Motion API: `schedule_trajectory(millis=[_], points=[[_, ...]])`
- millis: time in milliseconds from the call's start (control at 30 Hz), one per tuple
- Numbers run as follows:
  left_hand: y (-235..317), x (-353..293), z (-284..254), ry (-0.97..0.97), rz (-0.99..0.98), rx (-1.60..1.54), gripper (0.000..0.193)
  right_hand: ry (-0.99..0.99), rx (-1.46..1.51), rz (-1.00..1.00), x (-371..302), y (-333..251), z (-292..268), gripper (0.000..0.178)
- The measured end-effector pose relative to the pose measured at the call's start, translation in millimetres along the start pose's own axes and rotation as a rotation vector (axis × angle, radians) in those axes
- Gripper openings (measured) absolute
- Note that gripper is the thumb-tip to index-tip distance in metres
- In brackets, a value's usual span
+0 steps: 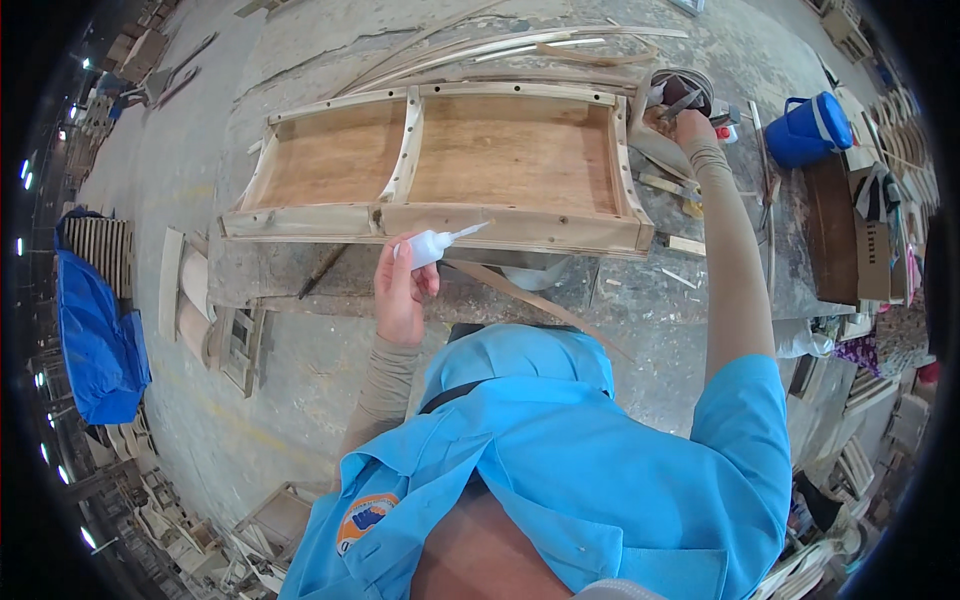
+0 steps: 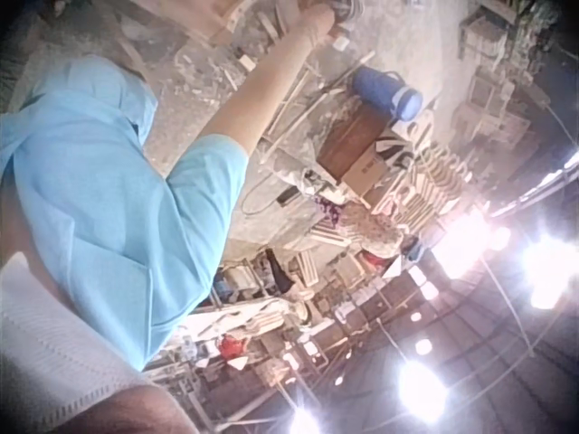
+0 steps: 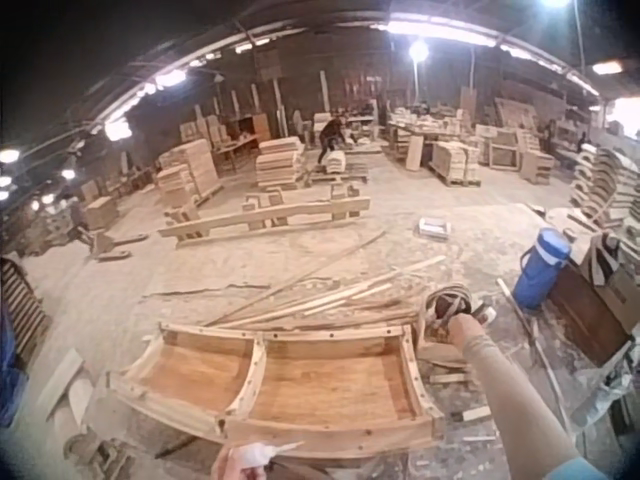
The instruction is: The person applies glue from a white bottle into pre-drilled holes on a wooden furniture frame. They then insert small wooden dowels into the glued holes to join the frame components. The person repeats this process for multiple joints on the frame.
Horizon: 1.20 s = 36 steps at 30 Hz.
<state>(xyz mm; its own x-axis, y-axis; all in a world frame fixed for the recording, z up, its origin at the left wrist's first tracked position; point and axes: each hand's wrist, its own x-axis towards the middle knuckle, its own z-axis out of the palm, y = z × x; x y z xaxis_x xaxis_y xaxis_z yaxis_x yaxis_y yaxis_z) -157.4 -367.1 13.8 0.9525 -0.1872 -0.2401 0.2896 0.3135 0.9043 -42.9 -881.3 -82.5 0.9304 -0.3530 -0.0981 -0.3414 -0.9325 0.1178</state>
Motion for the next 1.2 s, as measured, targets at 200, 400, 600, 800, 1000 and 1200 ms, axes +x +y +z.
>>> schedule_trajectory(millis=[200,400,600,800,1000,1200], points=[[4.0,6.9,5.6,-0.018,0.000,0.004,0.030,0.415,0.287,-0.103,-60.9,-3.2,-27.6,0.017],[4.8,17.1,14.9,-0.083,-0.022,-0.032,0.029,0.408,1.073,0.090,-193.3,-38.4,-62.0,0.013],[1.3,28.3,31.0,-0.175,-0.019,0.001,0.030,0.378,1.310,0.139,-259.0,-73.5,-60.4,0.005],[-4.6,33.2,36.8,-0.205,-0.051,0.027,0.032,0.443,1.096,0.081,-272.9,-99.6,-64.8,0.007],[-14.9,35.3,32.6,-0.203,-0.040,0.002,0.031,0.487,0.999,0.102,-273.0,-107.6,-67.4,0.007],[-18.1,35.3,29.7,-0.197,-0.041,0.024,0.031,0.566,0.841,0.036,-273.3,-115.6,-69.5,0.007]])
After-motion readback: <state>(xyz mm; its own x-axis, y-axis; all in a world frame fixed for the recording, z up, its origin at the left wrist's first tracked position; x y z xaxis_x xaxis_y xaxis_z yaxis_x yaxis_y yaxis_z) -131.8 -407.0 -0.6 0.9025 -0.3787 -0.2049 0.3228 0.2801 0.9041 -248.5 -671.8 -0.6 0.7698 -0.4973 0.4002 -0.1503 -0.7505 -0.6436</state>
